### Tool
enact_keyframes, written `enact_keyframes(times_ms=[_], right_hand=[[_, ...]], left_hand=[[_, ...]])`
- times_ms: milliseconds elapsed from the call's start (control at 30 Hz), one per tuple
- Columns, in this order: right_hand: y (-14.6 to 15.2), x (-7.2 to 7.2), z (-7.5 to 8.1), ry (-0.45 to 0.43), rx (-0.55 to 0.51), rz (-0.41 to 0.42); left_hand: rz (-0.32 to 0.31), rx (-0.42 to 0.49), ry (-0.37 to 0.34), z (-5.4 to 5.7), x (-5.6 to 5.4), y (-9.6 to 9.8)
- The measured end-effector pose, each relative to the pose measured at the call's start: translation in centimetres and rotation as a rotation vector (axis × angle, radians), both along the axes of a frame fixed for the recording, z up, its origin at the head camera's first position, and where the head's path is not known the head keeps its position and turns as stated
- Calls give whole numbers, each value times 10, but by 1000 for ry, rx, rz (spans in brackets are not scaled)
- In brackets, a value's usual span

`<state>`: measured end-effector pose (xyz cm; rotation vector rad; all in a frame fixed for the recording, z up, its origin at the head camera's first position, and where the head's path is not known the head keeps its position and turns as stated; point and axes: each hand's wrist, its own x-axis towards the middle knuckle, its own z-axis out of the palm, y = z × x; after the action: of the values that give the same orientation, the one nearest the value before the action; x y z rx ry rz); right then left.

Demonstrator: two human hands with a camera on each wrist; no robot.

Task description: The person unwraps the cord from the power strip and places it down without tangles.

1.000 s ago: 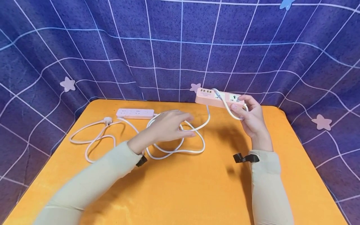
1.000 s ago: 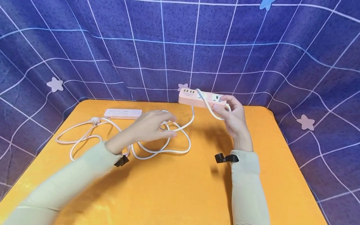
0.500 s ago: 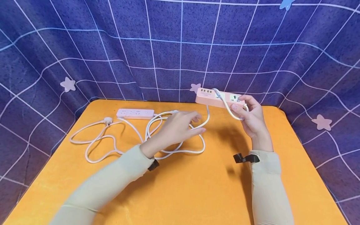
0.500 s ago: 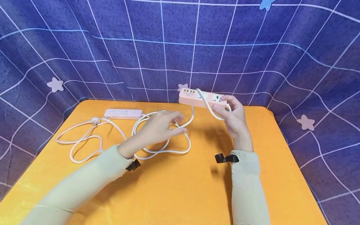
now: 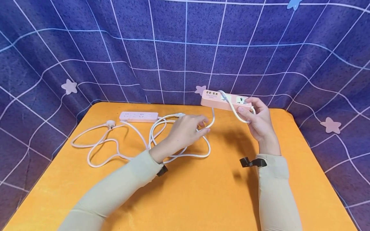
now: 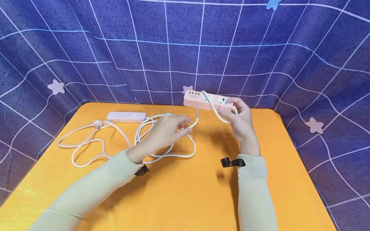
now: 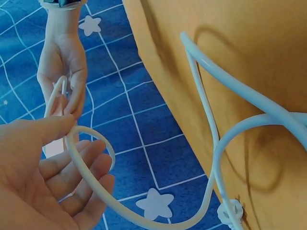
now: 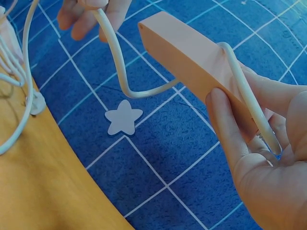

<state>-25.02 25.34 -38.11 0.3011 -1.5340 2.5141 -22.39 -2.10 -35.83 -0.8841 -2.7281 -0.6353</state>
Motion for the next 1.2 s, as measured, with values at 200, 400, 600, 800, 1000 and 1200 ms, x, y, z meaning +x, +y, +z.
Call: enact_keyframes(times_ms=[200, 400, 600, 800, 1000, 1200], right_hand=[[-1, 0, 0, 3, -13, 12], [0, 0, 0, 3, 1, 5], [0, 0, -1, 7, 1, 15], [0, 0, -1, 11, -8, 28], [-1, 0, 0, 9, 15, 19], [0, 0, -1, 4, 34, 19]], left_hand=[[8, 2, -13, -2, -2, -1], [-2, -2, -27, -4, -4, -2], [-12, -14, -12, -7, -9, -4], [5, -9, 2, -7, -19, -10], [21, 27, -10, -8, -29, -18], [46, 43, -32, -8, -38, -25]])
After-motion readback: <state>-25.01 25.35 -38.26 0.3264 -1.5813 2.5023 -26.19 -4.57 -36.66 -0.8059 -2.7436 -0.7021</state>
